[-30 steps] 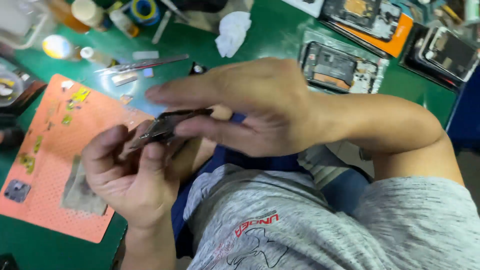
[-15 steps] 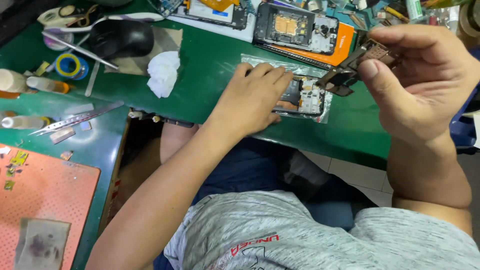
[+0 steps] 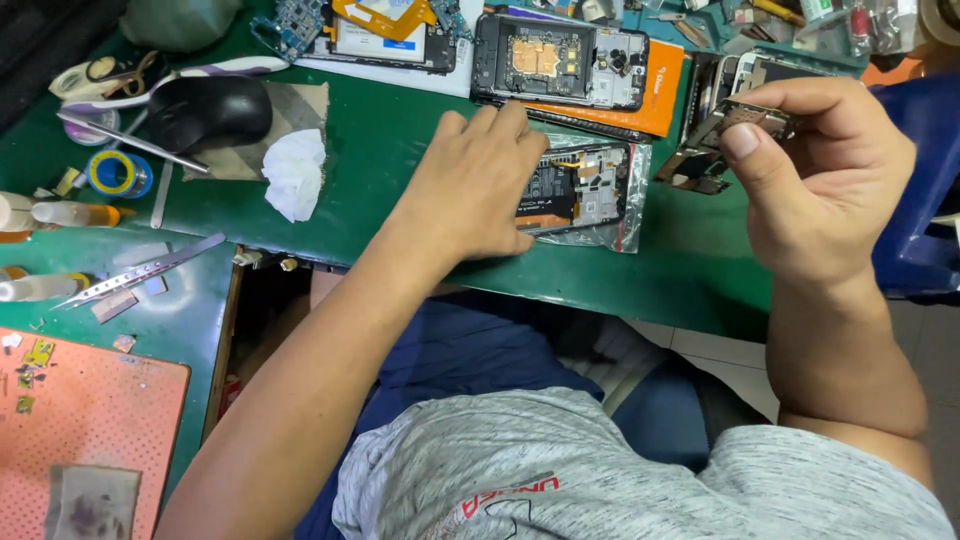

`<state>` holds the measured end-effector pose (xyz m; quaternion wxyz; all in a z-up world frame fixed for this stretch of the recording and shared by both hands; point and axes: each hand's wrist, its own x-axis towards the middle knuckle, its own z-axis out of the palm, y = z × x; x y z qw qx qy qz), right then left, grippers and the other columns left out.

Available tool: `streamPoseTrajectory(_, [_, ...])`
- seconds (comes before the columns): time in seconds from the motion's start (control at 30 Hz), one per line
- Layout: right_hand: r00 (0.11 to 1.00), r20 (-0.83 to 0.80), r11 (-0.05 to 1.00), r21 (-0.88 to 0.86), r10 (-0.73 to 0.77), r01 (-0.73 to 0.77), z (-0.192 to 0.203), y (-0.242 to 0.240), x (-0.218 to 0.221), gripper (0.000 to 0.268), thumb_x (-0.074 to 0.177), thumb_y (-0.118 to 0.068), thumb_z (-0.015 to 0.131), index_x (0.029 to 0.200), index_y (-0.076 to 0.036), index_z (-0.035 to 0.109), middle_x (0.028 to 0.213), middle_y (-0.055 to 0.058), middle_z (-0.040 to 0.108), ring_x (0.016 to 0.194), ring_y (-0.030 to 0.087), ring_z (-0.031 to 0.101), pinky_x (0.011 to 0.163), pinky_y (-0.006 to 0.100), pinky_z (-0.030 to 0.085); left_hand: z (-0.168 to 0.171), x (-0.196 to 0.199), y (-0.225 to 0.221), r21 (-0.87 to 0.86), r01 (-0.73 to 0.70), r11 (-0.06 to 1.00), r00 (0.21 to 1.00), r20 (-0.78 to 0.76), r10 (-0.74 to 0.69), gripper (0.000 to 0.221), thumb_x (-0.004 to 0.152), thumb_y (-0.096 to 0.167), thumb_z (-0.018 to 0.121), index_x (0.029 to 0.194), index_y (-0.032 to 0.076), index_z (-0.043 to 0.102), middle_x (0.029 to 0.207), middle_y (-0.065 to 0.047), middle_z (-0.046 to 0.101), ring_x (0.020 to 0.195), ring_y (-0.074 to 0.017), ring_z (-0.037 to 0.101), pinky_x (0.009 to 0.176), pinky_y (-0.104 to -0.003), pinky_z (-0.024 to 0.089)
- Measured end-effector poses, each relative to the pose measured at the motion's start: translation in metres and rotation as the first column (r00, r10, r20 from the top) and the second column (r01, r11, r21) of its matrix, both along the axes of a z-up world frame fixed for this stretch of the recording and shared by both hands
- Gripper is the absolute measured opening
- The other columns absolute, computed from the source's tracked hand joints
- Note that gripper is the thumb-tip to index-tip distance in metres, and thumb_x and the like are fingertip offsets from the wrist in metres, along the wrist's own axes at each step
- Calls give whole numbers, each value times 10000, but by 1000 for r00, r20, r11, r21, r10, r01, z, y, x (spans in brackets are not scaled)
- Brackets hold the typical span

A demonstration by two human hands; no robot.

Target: Testing the functionality of a mobile phone motherboard by installing it into a chassis and connecting a charging cable.

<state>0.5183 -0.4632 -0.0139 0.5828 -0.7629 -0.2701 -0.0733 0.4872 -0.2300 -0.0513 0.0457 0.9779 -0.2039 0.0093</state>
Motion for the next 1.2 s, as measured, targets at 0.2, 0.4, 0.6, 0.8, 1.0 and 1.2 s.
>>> streamPoseTrajectory(0.2, [813,-537,948,312,223,-54,22,24,-11,191,912,-99,433,1089,-59,373,865,165,491,685,323,604,550,422,588,59,-42,11,-211,-375,903,827,-517,223,650,611,413,698,1058,104,341,825,-83,583,671,-340,579,472,-445,425])
streamPoseTrajectory(0.4, [567,-593,821,393,571,-415,24,60,-27,499,793,41,488,1247,-17,287,758,128,491,659,195,572,597,323,580,61,-133,32,-400,-908,127,419,-845,333,886,319,322,790,1115,162,435,1056,21,581,975,-86,547,794,-226,413])
streamPoseTrajectory(0.6, [383,-622,688,374,683,-622,26,119,-52,486,740,40,572,1176,-18,365,800,82,579,648,173,605,575,275,571,1,-243,39,-765,-384,-516,817,-542,197,805,369,239,831,1003,44,375,925,-112,550,859,-148,538,720,-260,458])
streamPoseTrajectory(0.8, [445,-392,541,175,805,-823,46,192,-95,297,730,72,554,1001,72,433,954,208,573,879,253,607,845,325,530,29,-282,67,-789,-84,-609,943,-259,206,717,697,288,739,1187,-8,307,1093,-225,513,1012,-309,536,884,-409,460])
streamPoseTrajectory(1.0, [594,-191,614,60,781,-787,69,253,-119,281,764,-43,634,937,24,423,899,115,539,777,129,530,698,195,444,37,-291,108,-537,-103,-837,958,-281,62,550,778,161,636,1224,37,340,1038,-142,546,857,-252,589,667,-397,516])
streamPoseTrajectory(1.2, [441,-49,443,20,896,-897,91,302,-149,304,792,103,534,1065,78,403,895,149,480,750,148,532,718,237,536,26,-301,167,-771,-250,-586,912,-391,125,647,758,345,582,1281,72,318,1153,-78,506,944,-154,542,670,-248,472])
